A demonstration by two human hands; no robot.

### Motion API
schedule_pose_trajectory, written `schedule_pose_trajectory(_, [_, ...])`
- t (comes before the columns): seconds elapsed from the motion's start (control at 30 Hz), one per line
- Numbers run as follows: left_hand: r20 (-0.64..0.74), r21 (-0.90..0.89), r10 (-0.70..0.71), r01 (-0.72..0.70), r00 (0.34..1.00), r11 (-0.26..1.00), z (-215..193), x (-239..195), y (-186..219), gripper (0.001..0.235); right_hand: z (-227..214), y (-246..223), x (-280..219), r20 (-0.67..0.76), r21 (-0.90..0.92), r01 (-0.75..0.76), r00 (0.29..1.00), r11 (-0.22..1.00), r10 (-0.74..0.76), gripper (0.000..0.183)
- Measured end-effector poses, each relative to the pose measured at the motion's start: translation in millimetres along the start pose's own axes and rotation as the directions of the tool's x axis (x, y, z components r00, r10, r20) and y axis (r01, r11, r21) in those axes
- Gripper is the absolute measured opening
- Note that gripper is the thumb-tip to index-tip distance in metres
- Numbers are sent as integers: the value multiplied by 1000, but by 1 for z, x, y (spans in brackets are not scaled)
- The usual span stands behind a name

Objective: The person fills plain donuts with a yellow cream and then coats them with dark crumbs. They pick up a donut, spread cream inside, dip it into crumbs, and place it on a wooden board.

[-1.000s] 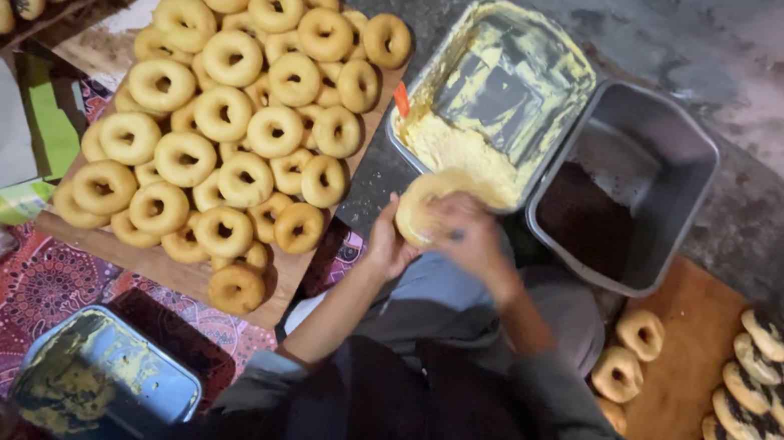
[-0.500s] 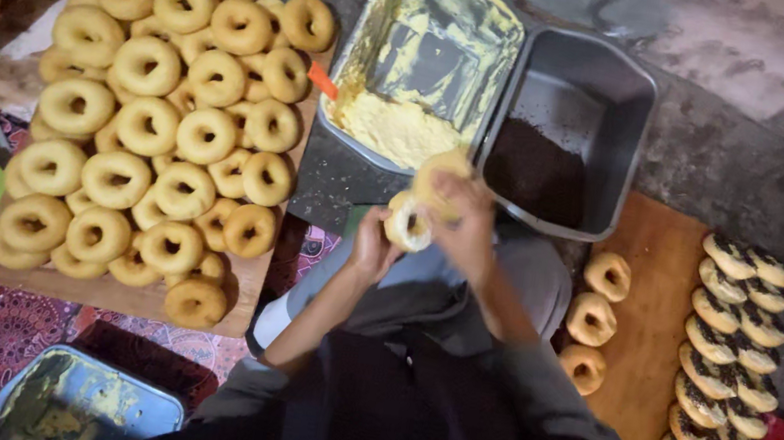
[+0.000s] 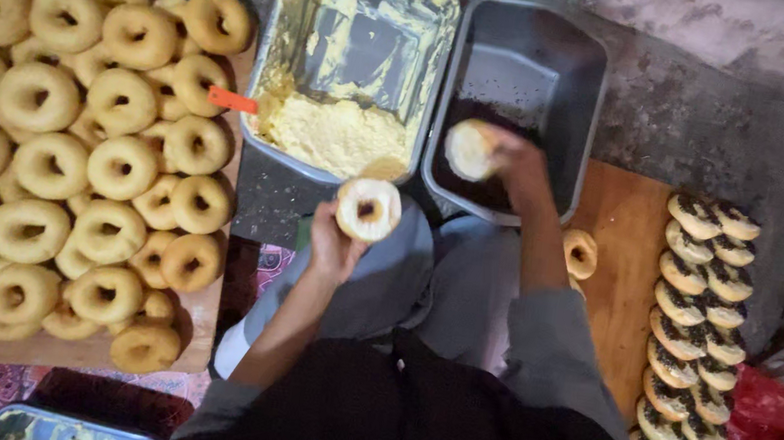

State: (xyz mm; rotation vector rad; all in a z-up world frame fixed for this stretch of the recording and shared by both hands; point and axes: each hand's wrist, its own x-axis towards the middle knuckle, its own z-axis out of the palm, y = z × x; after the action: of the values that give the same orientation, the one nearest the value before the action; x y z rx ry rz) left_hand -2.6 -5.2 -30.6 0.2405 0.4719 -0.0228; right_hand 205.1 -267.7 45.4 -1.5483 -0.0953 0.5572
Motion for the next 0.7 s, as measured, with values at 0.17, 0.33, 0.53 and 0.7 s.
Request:
schedule_pose_trajectory(0.17, [-11,33,-47,48,999,998,-38,-2,-71,51,-48,88,53,-147,-275,-158,982,948,120,45])
schedule_pose_trajectory(0.33, [18,44,-28,27,999,999,-63,0,-77,54,-39,98,24,-195,-651,-41,974,758,-114,36])
schedule_pose_trajectory(0.53, [69,53,-6,2,998,999,-44,1,-62,55,-100,71,-70,-190,629,36,976,777,109,39])
schedule_pose_trajectory(0.7, [146,72,4,-15,989,997,-42,3,-54,51,-138,113,-232,-591,655,348,789,671,169,38])
